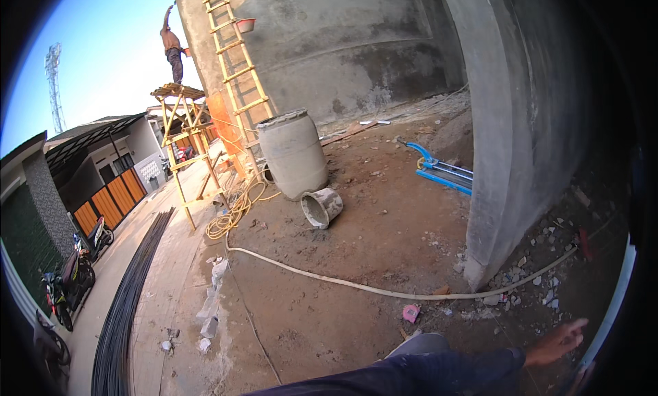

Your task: The person installs a metal trim piece along the base of a concrete wall. They use a hammer to tap the trim into place and a string line to ensure alignment. The person repeatedly adjusts the trim and checks the string line throughout the process.

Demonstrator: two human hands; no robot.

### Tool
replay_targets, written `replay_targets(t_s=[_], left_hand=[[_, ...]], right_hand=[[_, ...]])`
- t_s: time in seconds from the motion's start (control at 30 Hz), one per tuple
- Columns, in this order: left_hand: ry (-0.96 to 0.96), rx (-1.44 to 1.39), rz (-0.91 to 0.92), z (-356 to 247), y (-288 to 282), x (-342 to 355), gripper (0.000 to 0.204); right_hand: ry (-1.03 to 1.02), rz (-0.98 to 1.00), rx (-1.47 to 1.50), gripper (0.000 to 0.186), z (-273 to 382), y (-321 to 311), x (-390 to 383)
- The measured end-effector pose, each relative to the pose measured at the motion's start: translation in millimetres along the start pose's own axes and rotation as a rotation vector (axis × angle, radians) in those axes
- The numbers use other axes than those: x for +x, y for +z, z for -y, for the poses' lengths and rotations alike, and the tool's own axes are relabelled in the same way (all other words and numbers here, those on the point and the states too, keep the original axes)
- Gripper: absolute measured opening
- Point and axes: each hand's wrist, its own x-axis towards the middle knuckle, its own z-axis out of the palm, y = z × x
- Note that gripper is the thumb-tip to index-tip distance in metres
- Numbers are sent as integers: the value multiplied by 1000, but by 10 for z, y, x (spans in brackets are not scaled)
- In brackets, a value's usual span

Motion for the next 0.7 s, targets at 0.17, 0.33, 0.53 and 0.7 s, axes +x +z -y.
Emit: replay_targets(t_s=[0.17, 0.33, 0.53, 0.7], left_hand=[[-144, -11, -163, -511, -1182, -211, 22], [-2, 272, -482, -791, -2243, 158, 11], [-33, 785, -732, -722, -3730, 210, 18], [-27, 790, -746, -628, -4058, 597, 20]], right_hand=[[-217, 169, 101, 29, 510, 883, 496], [-374, 53, 126, 28, 311, 908, 519], [-15, 573, -66, 32, -692, 1069, -28], [-5, 750, -222, 25, -1020, 1137, -200]])
